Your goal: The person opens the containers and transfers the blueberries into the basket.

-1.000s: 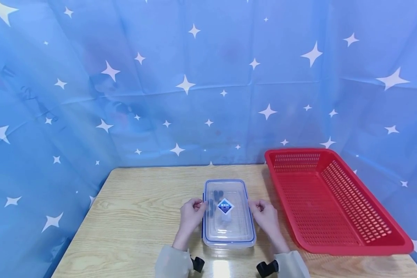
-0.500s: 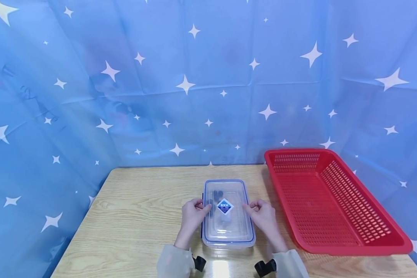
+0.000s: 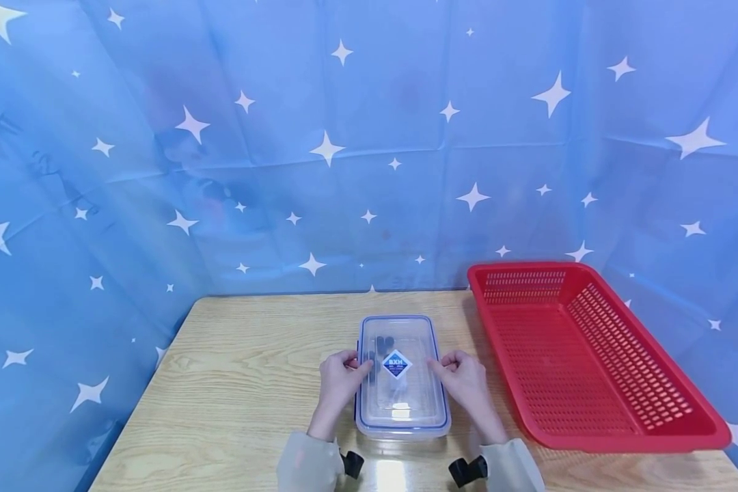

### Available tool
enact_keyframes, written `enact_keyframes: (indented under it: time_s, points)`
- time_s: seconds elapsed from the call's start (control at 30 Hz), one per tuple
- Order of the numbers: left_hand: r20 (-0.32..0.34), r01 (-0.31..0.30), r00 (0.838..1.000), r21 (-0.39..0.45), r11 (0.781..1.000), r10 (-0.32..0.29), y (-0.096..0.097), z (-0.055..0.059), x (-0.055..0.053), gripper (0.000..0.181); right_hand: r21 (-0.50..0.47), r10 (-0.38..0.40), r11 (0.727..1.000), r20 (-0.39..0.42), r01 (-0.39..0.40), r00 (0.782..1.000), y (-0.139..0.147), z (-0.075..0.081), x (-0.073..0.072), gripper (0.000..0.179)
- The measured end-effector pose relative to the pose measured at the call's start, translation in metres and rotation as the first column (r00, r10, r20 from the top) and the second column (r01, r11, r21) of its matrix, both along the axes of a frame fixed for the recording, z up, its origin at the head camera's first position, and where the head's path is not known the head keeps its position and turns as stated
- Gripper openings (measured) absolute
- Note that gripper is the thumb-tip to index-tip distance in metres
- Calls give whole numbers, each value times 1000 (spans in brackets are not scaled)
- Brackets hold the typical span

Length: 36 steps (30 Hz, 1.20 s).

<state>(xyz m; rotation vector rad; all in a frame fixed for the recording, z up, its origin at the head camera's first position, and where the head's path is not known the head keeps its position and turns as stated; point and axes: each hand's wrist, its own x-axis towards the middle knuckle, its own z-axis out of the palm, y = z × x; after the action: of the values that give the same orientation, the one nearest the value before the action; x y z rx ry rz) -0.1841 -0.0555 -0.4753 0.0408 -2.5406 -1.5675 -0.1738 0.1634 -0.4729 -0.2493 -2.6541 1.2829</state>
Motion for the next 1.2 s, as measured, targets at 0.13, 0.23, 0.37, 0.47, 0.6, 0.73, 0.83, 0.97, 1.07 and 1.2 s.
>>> enact_keyframes:
  time_s: [0.13, 0.23, 0.37, 0.47, 0.6, 0.73, 0.83, 0.97, 1.07, 1.2]
  points:
    - [-16, 0, 1000, 6, 1000, 1, 0, 2, 0, 26, -2, 4, 1000, -1, -4, 1000, -1, 3, 1, 26]
    - [-20, -2, 1000, 4, 1000, 2, 0, 4, 1, 27, -7, 14, 1000, -11, -14, 1000, -1, 6, 1, 26]
    - [-7, 2, 1000, 20, 1000, -2, -2, 8, 1, 31, -4, 21, 1000, -15, -21, 1000, -1, 11, 1, 26]
    - [-3, 10, 1000, 50, 999, -9, -3, 14, 2, 32, -6, 27, 1000, -14, -27, 1000, -1, 16, 1, 26]
    - [-16, 21, 1000, 66, 998, -20, -7, 20, 3, 33, -32, 46, 998, -7, -47, 999, -1, 25, 3, 26]
    - [-26, 20, 999, 59, 998, -19, -12, 25, 3, 33, -87, 69, 994, 18, -67, 997, -2, 31, 4, 25]
    - [-26, 10, 1000, 57, 998, -9, -15, 29, 4, 34, -142, 89, 986, 35, -83, 995, -4, 33, 5, 24]
    - [-18, 2, 1000, 62, 998, -1, -21, 32, 5, 35, -193, 112, 976, 43, -102, 993, -8, 35, 6, 24]
    - [-8, -1, 1000, 67, 998, 1, -27, 33, 6, 34, -219, 120, 970, 52, -106, 991, -12, 36, 6, 23]
    - [13, -4, 1000, 100, 995, 3, -37, 34, 8, 34, -279, 125, 955, 55, -105, 991, -19, 36, 4, 20]
